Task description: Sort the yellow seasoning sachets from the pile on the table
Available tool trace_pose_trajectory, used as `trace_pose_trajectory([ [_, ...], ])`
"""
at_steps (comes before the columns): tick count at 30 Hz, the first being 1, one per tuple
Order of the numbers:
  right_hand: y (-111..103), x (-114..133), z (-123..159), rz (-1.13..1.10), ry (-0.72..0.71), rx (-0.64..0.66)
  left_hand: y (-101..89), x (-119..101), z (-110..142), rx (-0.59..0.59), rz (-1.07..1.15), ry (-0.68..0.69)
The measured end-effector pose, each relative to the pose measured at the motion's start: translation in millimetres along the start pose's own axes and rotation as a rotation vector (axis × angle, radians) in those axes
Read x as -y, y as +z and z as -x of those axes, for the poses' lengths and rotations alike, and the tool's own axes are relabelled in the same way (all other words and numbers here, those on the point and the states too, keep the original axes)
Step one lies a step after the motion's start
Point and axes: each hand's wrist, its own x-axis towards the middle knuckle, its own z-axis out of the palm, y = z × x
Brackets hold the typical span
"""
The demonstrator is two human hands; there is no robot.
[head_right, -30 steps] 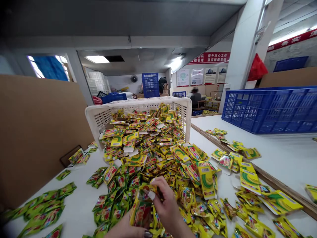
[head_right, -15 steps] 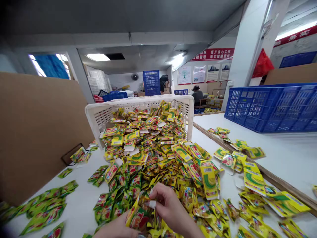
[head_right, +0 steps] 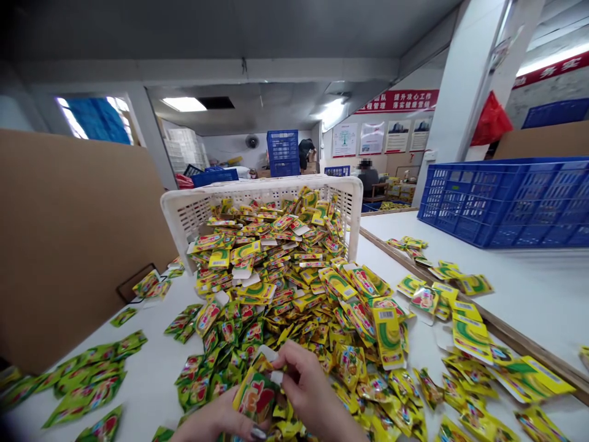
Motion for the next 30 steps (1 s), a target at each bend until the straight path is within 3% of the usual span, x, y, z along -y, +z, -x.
trace_pose_trajectory([
  [4,-11.6,8.4,-0.4,-0.011,0.031,0.221,2.4,-4.4,-2.7,0.040,-0.058,0.017],
  [7,-8.4,7.1,2.0,-0.082,0.116,0.332,1.8,-4.4,-5.0,0.070,-0.098,0.049],
  [12,11.6,-0.9,1.9,-0.257,0.237,0.182,0.6,0.6,-8.4,0.095,-0.064,0.125],
  [14,-0.6,-2.3,0.1,-0.297,0.227,0.047,-2.8,0.0,-10.3,0.095,-0.055,0.208],
  [16,-32.4,-3.6,-1.0,-0.193,0.167,-0.248,-10.4,-2.0,-12.6,0.000,-0.069,0.330],
  [19,-92.0,-7.9,-1.4,0.197,0.117,-0.885,-27.0,-3.1,-15.4,-0.348,-0.308,0.476],
  [20,-105.3,-10.6,-2.1,0.343,0.110,-1.009,-32.1,-2.1,-16.0,-0.488,-0.466,0.495],
  [21,-111.6,-13.8,-3.5,0.466,0.104,-1.050,-36.1,-0.4,-16.4,-0.610,-0.637,0.502],
  [23,-102.1,-21.8,-8.9,0.599,0.074,-0.890,-39.6,3.8,-17.9,-0.747,-0.932,0.489],
  [27,-33.7,-34.9,-20.9,0.675,-0.019,-0.225,-30.5,5.9,-30.6,-0.711,-1.172,0.502],
  [28,-19.3,-36.7,-22.2,0.712,-0.036,-0.133,-26.8,4.7,-37.1,-0.685,-1.201,0.513],
  [30,-4.0,-39.9,-22.4,0.733,-0.056,-0.083,-20.5,1.5,-53.3,-0.642,-1.231,0.524],
])
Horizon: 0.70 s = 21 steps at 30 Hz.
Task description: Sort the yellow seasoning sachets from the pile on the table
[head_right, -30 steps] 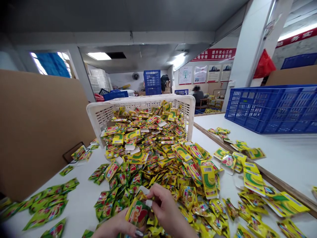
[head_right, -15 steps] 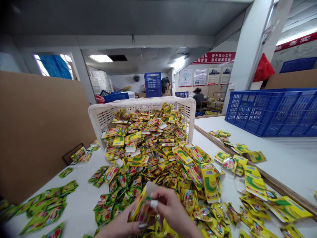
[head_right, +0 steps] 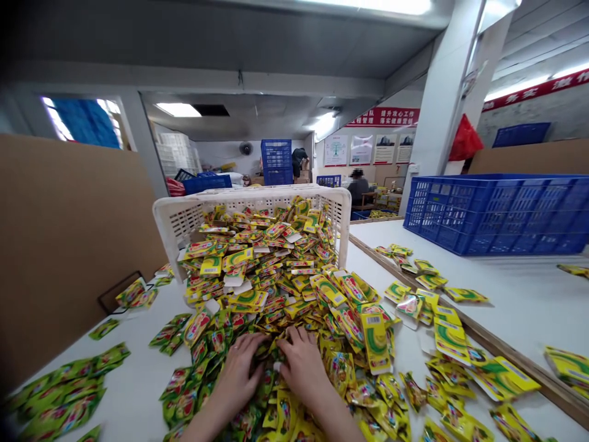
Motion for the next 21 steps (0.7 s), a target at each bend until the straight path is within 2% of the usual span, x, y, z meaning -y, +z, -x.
trace_pose_trajectory([
  [2,0.9,-4.5,1.3,-0.177,0.053,-0.066,11.2,-3.1,-13.8,0.015,0.008,-0.001],
  [5,-8.7,-23.6,1.5,-0.535,0.209,-0.204,22.9,-0.4,-28.0,0.003,0.051,-0.039],
  [9,-16.9,-38.3,-1.7,-0.724,0.316,-0.308,19.4,7.6,-29.2,-0.029,0.177,-0.129],
  [13,-12.6,-21.0,-2.3,-0.886,0.297,-0.311,2.0,1.6,-19.3,-0.024,0.320,-0.195],
  [17,-2.1,5.7,3.6,-1.150,0.288,-0.189,-5.0,-10.7,-9.0,-0.042,0.566,-0.330],
  [19,5.1,13.0,7.5,-1.110,0.248,-0.185,-1.1,-10.0,-2.8,-0.017,0.728,-0.379],
  [21,12.5,15.9,11.7,-0.901,0.184,-0.230,5.9,-4.7,5.4,0.011,0.836,-0.403],
])
